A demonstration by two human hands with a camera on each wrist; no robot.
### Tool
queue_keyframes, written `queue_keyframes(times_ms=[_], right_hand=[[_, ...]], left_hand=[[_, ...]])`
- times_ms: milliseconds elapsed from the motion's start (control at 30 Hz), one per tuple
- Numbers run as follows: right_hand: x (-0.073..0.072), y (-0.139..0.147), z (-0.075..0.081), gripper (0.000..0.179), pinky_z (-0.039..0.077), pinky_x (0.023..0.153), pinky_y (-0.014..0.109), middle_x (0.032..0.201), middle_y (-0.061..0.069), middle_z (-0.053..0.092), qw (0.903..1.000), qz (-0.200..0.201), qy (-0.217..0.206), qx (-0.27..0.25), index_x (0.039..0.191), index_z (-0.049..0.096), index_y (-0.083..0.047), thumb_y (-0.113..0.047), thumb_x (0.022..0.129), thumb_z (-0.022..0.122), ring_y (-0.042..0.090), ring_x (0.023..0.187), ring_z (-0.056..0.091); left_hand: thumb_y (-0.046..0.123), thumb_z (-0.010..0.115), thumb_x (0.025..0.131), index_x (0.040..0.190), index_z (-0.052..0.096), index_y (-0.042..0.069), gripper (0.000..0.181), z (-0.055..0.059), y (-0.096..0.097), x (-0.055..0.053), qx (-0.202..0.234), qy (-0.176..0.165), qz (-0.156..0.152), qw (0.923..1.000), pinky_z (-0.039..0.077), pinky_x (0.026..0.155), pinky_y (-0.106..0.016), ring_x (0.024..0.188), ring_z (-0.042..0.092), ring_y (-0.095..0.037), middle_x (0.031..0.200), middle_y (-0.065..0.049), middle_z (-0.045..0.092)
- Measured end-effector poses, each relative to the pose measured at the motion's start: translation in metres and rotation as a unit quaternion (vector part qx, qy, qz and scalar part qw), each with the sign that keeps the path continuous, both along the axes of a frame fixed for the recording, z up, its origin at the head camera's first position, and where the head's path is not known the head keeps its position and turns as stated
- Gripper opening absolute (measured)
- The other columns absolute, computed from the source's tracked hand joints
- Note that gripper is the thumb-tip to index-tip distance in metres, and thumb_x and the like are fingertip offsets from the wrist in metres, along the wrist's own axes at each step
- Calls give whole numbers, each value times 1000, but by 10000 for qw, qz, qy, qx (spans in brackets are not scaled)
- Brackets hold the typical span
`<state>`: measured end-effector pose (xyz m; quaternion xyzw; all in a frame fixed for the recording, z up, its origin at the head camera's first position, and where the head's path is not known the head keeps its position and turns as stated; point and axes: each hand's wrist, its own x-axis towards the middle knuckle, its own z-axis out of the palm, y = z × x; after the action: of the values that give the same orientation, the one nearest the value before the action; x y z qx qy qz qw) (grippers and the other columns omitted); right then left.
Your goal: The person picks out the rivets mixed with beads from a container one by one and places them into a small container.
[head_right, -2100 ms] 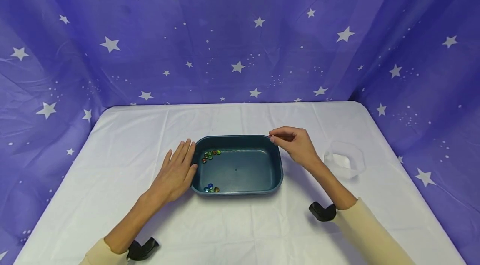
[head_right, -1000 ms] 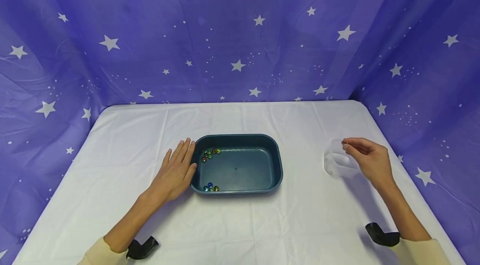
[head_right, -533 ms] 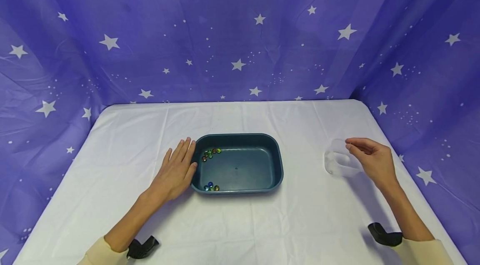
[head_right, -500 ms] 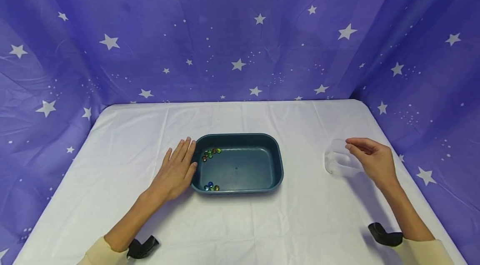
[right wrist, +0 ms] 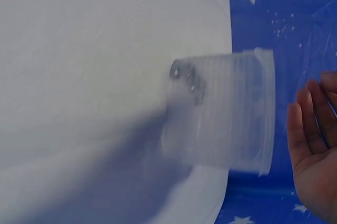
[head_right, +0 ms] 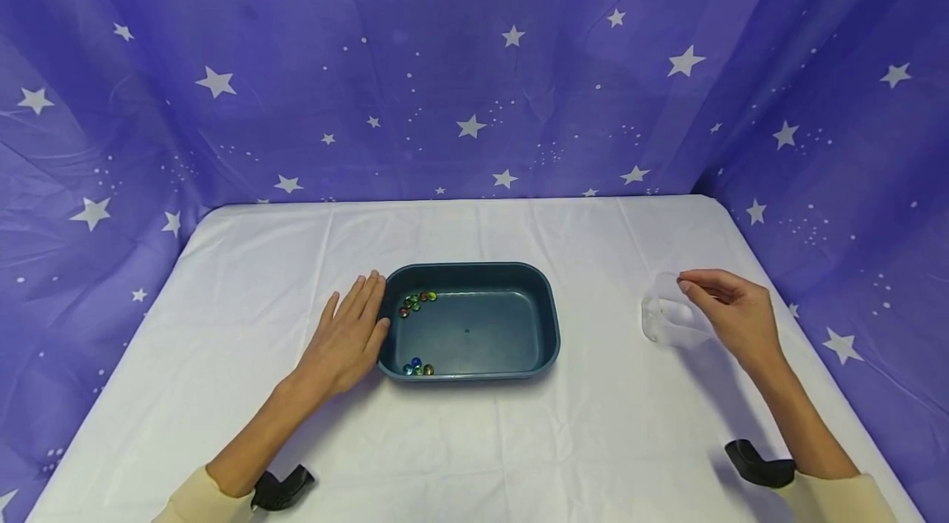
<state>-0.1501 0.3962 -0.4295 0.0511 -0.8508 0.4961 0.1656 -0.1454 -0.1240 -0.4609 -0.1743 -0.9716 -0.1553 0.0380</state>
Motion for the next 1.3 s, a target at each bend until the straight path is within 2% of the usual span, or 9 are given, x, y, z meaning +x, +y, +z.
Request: queue_keyframes(times_ms=[167,400,800,1033,1233,1300], right_hand=[[0,-18,9,17,50,76,11,96,-9,74,9994,317,128,114,106,68,15,9,90,68,0,88,68],[-1,-43,18,15,50,73,11,97,-6,75,9976,524,101,430,107,72,7,3,92,68,2,87,69],[-15,-106,29,19,52,77,16,101,13,73,9899,1397,42,231,112,72,3,4,95,65,8,89,69],[-29,-160,29,17,53,79,21,104,16,72,9780,2085,-97,24,111,74,-2,-2,97,65,13,92,68],[-40,-202,25,19,54,82,26,107,20,70,9604,2744,-390,-278,114,71,4,-3,97,64,18,95,68],[-44,-215,22,20,54,84,28,109,21,69,9546,2911,-491,-388,115,70,5,-3,97,64,25,97,68]], left_hand=[[27,41,107,157,23,-1,61,-1,-1,1,-33,-36,41,10000,6,117,-56,151,13,-30,163,-15,18],[32,39,107,154,28,-5,61,1,0,3,-102,-48,221,9997,9,115,-59,149,15,-37,162,-21,20],[31,37,107,155,26,-3,60,0,0,4,-162,-66,233,9996,6,115,-61,150,15,-34,163,-17,19],[32,35,107,155,25,-4,60,-1,-2,4,-168,-105,230,9995,5,116,-59,151,12,-33,163,-17,17],[32,35,108,156,23,-3,61,-1,-2,4,-124,-197,217,9995,3,116,-58,151,9,-31,164,-16,15],[32,34,108,156,23,-3,61,-1,-3,3,-116,-228,210,9995,2,116,-58,151,8,-31,164,-16,14]])
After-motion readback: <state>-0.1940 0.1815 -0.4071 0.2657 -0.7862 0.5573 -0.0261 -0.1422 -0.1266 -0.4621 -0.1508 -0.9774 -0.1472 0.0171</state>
